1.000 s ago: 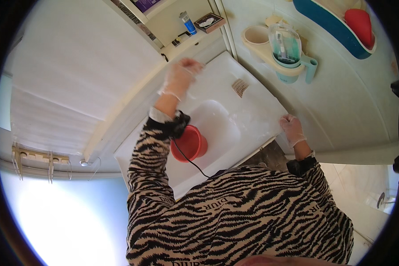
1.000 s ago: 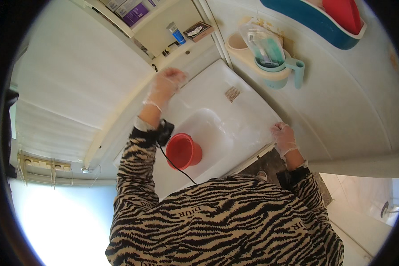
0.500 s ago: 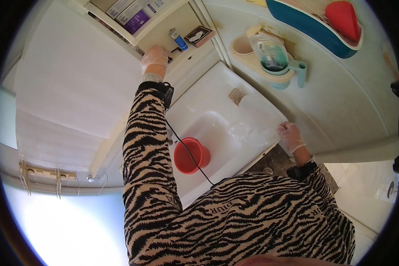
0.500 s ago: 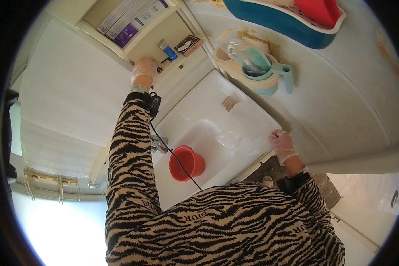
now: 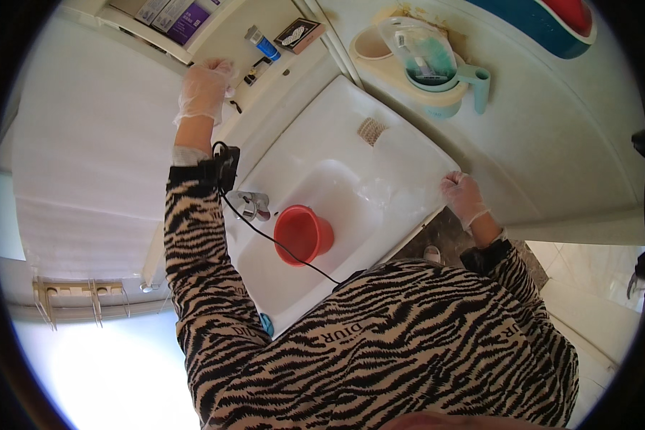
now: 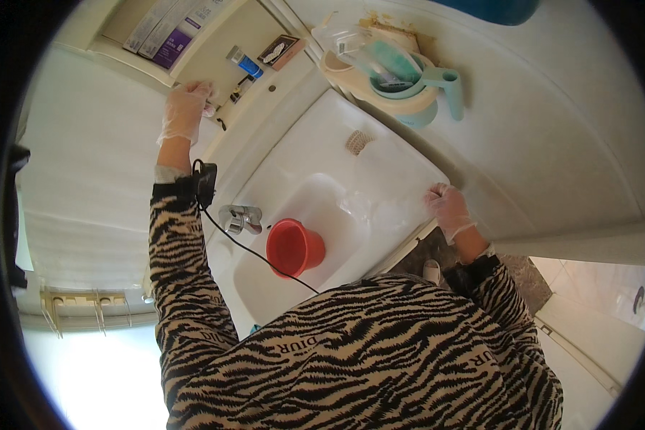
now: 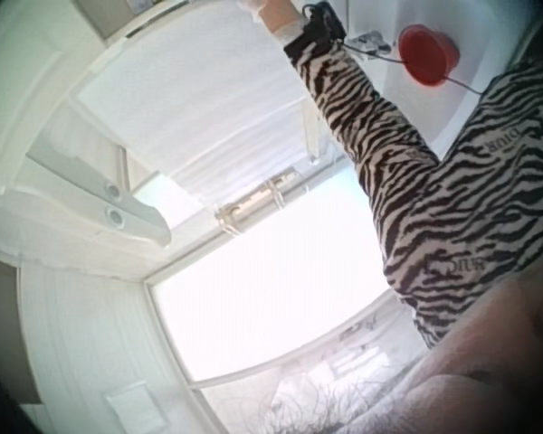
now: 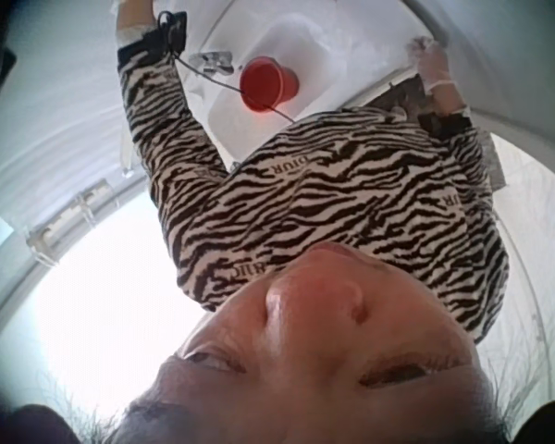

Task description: The person wipes the sink and countertop with a cloth, then places the cloth into a plastic bag and disposes of it in a bin. They open a cabinet under the sink, move a potty seat, and use a small tool to clean debris from a hairbrush over the sink.

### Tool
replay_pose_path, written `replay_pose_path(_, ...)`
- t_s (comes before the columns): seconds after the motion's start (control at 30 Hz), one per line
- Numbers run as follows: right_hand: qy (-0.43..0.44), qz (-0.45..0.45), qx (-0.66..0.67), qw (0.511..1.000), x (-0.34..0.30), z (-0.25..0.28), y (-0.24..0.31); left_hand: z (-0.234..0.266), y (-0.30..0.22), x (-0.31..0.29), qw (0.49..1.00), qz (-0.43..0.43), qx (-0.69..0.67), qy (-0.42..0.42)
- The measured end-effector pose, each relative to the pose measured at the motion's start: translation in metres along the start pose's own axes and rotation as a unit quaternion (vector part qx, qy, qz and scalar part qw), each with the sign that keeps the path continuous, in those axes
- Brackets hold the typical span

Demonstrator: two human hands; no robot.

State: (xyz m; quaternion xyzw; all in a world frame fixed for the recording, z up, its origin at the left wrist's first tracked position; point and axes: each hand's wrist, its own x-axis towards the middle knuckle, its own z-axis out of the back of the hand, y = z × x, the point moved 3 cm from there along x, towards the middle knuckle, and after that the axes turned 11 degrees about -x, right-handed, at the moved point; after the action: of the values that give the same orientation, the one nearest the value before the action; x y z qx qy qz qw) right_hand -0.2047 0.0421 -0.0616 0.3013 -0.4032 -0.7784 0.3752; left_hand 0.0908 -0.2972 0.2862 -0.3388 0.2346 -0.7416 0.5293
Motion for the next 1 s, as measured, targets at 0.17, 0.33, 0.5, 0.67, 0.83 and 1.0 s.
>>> replay_pose_path(0.17, 0.005, 0.001, 0.045, 0.999, 0.001, 0.005, -0.002, -0.033, 0.000, -0.087, 0.981, -0.016, -0.155, 0.113)
replay_pose_path(0.33, 0.019, -0.004, -0.004, 1.000, 0.000, 0.015, -0.001, -0.087, 0.029, -0.168, 0.961, 0.065, -0.136, 0.234)
replay_pose_path(0.5, -0.031, 0.058, -0.076, 0.995, 0.002, 0.021, 0.001, -0.137, 0.053, -0.217, 0.939, 0.118, -0.182, 0.266)
replay_pose_path(0.67, 0.072, -0.019, 0.093, 0.993, 0.005, 0.019, -0.004, -0.174, 0.046, -0.254, 0.954, -0.081, -0.139, 0.255)
replay_pose_path(0.83, 0.090, -0.033, 0.093, 0.991, 0.000, 0.024, 0.002, -0.199, 0.034, -0.282, 0.915, -0.076, -0.040, 0.393)
replay_pose_path(1.0, 0.066, -0.032, 0.105, 0.992, 0.000, 0.037, -0.007, -0.219, 0.029, -0.277, 0.921, -0.016, 0.031, 0.388)
